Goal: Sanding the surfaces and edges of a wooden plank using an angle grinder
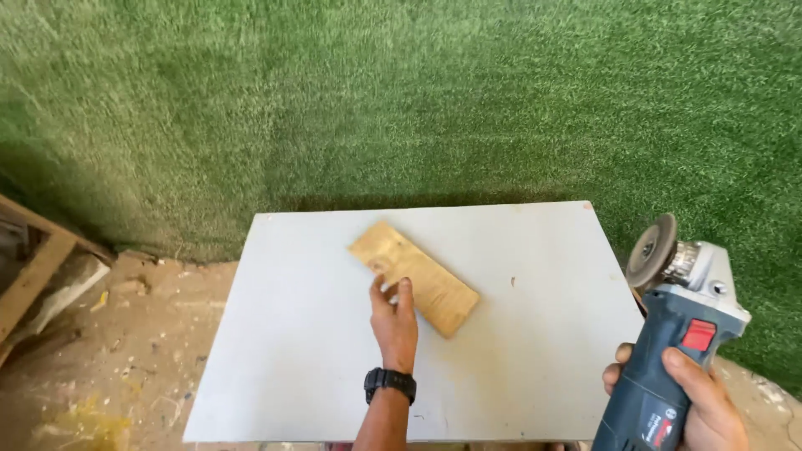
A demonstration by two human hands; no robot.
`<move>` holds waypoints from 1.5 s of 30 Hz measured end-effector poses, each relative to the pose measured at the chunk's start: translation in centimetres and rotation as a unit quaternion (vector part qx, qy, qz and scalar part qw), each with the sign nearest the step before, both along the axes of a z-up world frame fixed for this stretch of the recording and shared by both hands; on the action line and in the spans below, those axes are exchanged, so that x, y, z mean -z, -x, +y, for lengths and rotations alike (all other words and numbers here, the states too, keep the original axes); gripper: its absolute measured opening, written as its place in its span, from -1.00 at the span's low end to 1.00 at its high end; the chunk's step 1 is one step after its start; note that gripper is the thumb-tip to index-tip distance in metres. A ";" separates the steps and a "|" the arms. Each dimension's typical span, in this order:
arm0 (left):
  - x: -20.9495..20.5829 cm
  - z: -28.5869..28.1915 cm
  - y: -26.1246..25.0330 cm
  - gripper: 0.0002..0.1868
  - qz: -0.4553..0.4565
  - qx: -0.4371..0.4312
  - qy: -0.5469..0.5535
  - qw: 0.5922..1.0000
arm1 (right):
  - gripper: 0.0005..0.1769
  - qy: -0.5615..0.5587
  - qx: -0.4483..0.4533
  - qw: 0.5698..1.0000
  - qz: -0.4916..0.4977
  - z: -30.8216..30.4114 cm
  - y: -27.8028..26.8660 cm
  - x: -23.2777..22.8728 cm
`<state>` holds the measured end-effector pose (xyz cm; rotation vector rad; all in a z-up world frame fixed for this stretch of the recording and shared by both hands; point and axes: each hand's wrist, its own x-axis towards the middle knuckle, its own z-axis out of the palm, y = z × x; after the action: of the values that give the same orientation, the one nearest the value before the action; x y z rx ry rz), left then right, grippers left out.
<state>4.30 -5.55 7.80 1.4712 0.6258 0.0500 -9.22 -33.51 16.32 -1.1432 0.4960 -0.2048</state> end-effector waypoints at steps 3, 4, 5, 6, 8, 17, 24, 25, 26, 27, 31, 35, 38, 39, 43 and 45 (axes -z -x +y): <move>5.0 -0.7 -2.0 -0.23 -0.058 -0.011 -0.212 0.975 | -0.36 -0.012 0.015 0.999 0.028 -0.5 -0.4 -0.2; 7.7 -1.0 -2.6 -0.21 -0.099 0.007 -0.372 0.923 | -0.46 -0.024 0.025 0.998 0.060 -0.8 -0.5 -0.1; 8.8 -2.1 -2.5 -0.21 -0.096 0.006 -0.373 0.923 | -0.46 -0.025 0.023 0.997 0.063 -0.7 -0.6 -0.2; 9.9 -3.2 -2.4 -0.03 -0.069 0.069 -0.477 0.873 | -0.48 -0.031 0.024 0.996 0.080 -0.7 -0.7 -0.3; 9.9 -5.5 -2.5 0.16 -0.043 0.129 -0.572 0.809 | -0.50 -0.037 0.024 0.995 0.093 -0.7 -1.0 -0.4; 9.0 -6.4 -1.5 -0.26 -0.069 0.372 -0.569 0.730 | -0.47 -0.048 0.024 0.995 0.084 -2.0 -1.0 1.4; 13.2 3.5 6.4 -0.50 -0.206 0.306 -0.592 0.717 | -0.50 -0.036 0.021 0.997 0.071 -1.2 -0.6 -0.3; 14.1 4.9 7.0 -0.44 -0.174 0.250 -0.622 0.721 | -0.50 -0.036 0.014 0.996 0.082 -1.3 -0.7 -0.5; 13.4 5.6 7.1 -0.44 -0.173 0.250 -0.622 0.722 | -0.50 -0.035 0.014 0.996 0.083 -1.1 -0.4 -0.3; 12.7 6.0 7.1 -0.15 -0.093 0.241 -0.631 0.732 | -0.49 -0.039 0.007 0.997 0.062 -1.1 -0.2 -0.3; 10.2 6.4 5.7 0.36 -0.001 0.220 -0.633 0.743 | -0.44 -0.049 -0.007 0.998 0.042 -0.8 0.3 -0.2; 7.7 7.4 2.5 0.40 -0.037 0.265 -0.636 0.723 | -0.50 -0.011 0.025 0.999 0.030 0.5 -0.4 -1.6; 7.1 8.4 1.0 0.32 0.034 0.375 -0.610 0.697 | -0.38 0.015 0.021 0.999 0.044 0.6 -0.8 -1.6; 7.6 8.6 0.8 0.11 -0.022 0.369 -0.610 0.701 | -0.42 0.036 0.029 0.999 0.016 0.2 -0.9 -0.8; 8.2 8.9 0.3 -0.13 -0.019 0.388 -0.573 0.722 | -0.54 0.071 0.032 0.997 0.006 -0.9 -1.3 0.9; 2.5 8.1 1.7 -0.21 0.033 0.400 -0.496 0.770 | -0.61 0.088 0.035 0.995 0.003 -1.5 -1.5 2.1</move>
<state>2.55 2.51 5.35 2.6880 -0.0995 -0.3991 -7.73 -35.03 14.19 -1.2996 0.5311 -0.3119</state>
